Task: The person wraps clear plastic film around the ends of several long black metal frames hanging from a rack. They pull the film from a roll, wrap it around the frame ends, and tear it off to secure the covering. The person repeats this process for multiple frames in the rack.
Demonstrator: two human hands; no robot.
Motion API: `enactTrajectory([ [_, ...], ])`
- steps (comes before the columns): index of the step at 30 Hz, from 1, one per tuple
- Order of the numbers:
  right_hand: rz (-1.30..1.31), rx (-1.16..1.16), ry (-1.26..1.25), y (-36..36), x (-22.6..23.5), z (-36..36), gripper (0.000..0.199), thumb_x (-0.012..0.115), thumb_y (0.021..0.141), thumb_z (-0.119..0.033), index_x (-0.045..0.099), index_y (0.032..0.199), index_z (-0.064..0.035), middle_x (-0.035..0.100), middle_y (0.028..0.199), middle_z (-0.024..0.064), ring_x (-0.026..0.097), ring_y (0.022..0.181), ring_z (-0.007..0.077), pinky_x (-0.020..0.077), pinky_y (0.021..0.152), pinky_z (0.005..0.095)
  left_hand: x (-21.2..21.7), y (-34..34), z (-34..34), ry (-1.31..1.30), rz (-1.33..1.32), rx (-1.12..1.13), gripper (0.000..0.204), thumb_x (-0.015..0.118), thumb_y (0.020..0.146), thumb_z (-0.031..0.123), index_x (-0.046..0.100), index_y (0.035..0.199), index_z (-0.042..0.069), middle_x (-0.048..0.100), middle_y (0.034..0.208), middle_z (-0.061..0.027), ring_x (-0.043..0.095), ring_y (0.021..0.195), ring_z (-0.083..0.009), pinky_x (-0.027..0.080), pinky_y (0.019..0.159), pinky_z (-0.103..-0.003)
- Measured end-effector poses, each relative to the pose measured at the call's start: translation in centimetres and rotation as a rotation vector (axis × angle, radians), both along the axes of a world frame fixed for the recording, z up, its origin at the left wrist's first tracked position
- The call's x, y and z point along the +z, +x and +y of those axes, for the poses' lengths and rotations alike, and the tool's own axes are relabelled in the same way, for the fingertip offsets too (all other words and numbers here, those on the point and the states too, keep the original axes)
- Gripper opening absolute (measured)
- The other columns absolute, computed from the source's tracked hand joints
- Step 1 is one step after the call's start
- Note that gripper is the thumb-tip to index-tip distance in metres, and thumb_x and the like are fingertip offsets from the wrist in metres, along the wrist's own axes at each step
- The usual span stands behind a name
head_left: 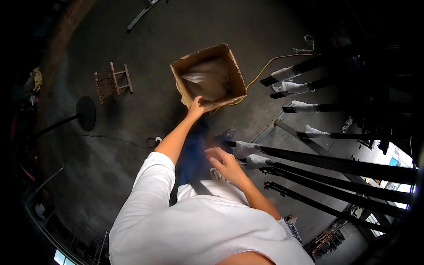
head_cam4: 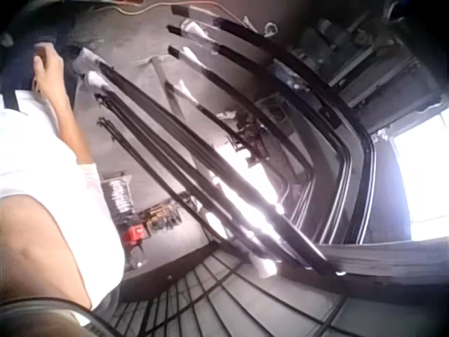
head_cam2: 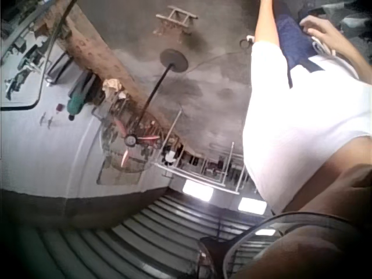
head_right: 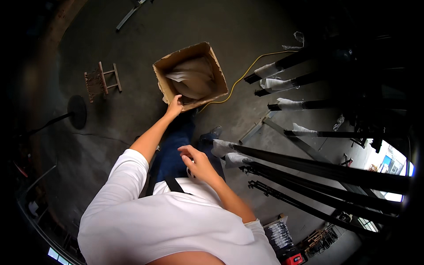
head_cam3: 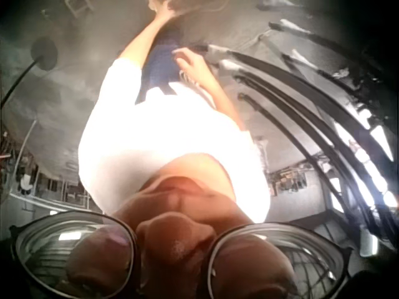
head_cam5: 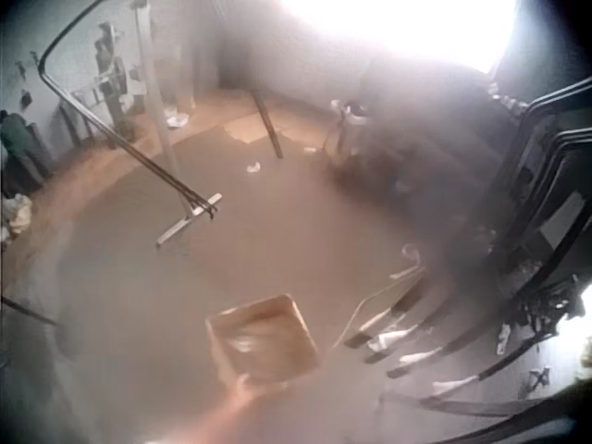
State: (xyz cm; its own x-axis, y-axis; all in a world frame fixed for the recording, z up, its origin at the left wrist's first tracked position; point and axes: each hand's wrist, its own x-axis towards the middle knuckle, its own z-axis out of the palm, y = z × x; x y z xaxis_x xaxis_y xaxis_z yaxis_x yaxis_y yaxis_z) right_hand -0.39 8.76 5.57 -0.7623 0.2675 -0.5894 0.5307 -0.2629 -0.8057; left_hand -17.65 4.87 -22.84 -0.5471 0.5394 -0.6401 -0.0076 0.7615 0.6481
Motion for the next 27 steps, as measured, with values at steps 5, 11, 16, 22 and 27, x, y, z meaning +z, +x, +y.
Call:
enactTrajectory([
  [5, -0.236, -0.199, -0.087, 0.3, -3.5, -0.4, 0.024, 0.049, 0.084, -0.005, 0.053, 0.107, -0.0008, 0.061, 0.096, 0.0114, 0.058, 0.092, 0.0165, 0.0449, 0.078, 0.0264, -9.2, -4.9, 4.4, 0.064, -0.33, 0.278, 0.07, 0.054, 0.07, 0.0, 0.031, 0.134, 0.018, 0.048, 0.112, -0.0171, 0.047, 0.097, -0.0243, 0.042, 0.07, -0.032],
  [11, -0.302, -0.41, -0.119, 1.6, -5.0, -0.7, 0.023, 0.048, 0.086, -0.007, 0.053, 0.107, 0.0, 0.06, 0.097, 0.0096, 0.056, 0.094, 0.0147, 0.0431, 0.078, 0.0249, -10.7, -8.0, 7.6, -0.106, -0.528, 0.43, 0.062, 0.048, 0.074, 0.005, 0.032, 0.133, 0.013, 0.043, 0.125, -0.0092, 0.042, 0.108, -0.0201, 0.036, 0.082, -0.033],
  [16, -0.32, -0.414, -0.07, 1.1, -3.6, -0.8, 0.023, 0.047, 0.085, -0.006, 0.053, 0.107, -0.0007, 0.061, 0.096, 0.012, 0.058, 0.093, 0.0177, 0.0439, 0.081, 0.0271, -9.9, -7.7, 5.7, 0.044, -0.575, 0.392, 0.057, 0.049, 0.076, 0.006, 0.035, 0.131, 0.005, 0.04, 0.131, -0.0106, 0.041, 0.113, -0.0159, 0.033, 0.088, -0.026],
  [22, -0.123, -0.487, 0.169, 1.7, -1.6, -0.9, 0.03, 0.05, 0.081, -0.005, 0.05, 0.111, -0.0037, 0.055, 0.104, 0.0125, 0.057, 0.095, 0.0232, 0.0448, 0.08, 0.031, 12.7, -2.7, 3.3, 0.386, -0.781, -0.287, 0.049, 0.048, 0.082, 0.009, 0.036, 0.128, -0.003, 0.038, 0.131, -0.0135, 0.033, 0.124, -0.0225, 0.024, 0.103, -0.032],
  [27, 0.041, -0.567, 0.629, 3.1, 1.5, -1.2, 0.079, 0.066, 0.068, -0.008, 0.023, 0.134, -0.0067, 0.024, 0.137, 0.0149, 0.02, 0.129, 0.031, 0.0231, 0.103, 0.0377, 30.6, 1.8, 1.2, 0.378, -1.16, -0.553, 0.051, 0.049, 0.085, 0.021, 0.035, 0.127, -0.005, 0.038, 0.131, -0.0143, 0.034, 0.123, -0.0249, 0.026, 0.102, -0.035],
])
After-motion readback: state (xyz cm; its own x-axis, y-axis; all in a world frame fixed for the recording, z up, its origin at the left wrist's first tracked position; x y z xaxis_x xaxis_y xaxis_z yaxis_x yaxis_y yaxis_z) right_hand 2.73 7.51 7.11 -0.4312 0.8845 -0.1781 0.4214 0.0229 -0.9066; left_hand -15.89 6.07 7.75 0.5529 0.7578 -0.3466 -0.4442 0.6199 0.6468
